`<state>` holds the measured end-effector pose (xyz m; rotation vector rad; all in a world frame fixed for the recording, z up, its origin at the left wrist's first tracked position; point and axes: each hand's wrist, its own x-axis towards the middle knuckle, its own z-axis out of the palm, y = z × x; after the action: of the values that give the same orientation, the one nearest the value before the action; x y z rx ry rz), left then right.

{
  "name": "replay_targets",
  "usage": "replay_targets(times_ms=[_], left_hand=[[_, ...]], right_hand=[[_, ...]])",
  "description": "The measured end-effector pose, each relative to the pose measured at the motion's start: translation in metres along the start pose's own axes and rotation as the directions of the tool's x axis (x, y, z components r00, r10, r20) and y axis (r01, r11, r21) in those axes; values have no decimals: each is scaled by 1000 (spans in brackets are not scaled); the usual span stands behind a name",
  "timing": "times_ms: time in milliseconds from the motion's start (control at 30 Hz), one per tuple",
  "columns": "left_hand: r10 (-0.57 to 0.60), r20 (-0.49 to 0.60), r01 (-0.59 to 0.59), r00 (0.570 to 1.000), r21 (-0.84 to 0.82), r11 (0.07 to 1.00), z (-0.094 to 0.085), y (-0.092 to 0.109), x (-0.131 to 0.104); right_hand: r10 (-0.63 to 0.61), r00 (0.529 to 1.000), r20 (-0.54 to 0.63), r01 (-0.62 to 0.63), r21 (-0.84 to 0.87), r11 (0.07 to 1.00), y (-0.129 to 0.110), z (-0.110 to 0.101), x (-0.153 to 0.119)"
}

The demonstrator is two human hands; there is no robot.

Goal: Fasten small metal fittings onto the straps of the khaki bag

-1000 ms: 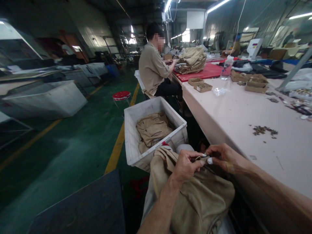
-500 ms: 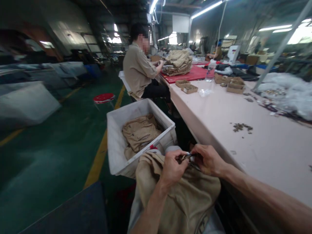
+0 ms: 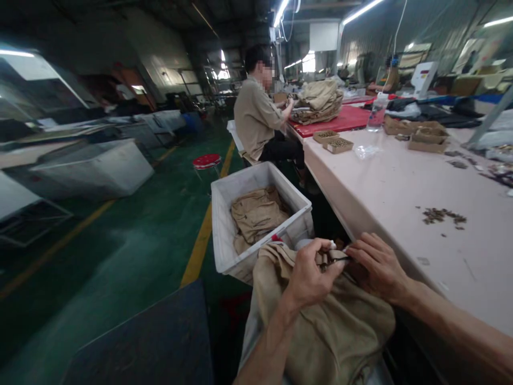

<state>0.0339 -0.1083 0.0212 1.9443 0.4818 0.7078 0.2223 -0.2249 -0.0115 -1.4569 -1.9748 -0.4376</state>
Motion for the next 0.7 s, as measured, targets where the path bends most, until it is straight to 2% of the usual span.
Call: replay_targets(times_ms=[100, 233, 300, 400, 467, 567, 633, 700], left_hand=[[-152, 129, 172, 980, -164, 971, -5, 0, 4], [-219, 295, 306, 930, -290, 907, -7, -9, 8], [-233, 321, 337, 918, -323, 884, -7, -14, 8], [-276, 288, 366, 917, -337, 867, -6, -21, 6], [-298, 259, 374, 919, -327, 868, -3, -25, 4], [-308, 220, 365, 926, -301, 881, 1, -29, 3], [-299, 205, 349, 932, -286, 892, 4, -30, 3], [-301, 198, 346, 933, -258, 902, 5, -29, 2]], right_hand=[[-48, 999, 7, 48, -29, 998, -2, 0, -1], [-53, 999, 11, 53, -32, 998, -4, 1, -2], [-9, 1000, 28, 8, 26, 1000, -4, 1, -1], [102, 991, 87, -120, 232, 965, -3, -1, 1], [217, 957, 191, -279, 414, 867, -2, -5, 3], [351, 848, 397, -528, 573, 627, 1, -9, 4], [379, 795, 474, -606, 608, 513, 5, -9, 5], [383, 760, 525, -650, 621, 438, 8, -8, 6]])
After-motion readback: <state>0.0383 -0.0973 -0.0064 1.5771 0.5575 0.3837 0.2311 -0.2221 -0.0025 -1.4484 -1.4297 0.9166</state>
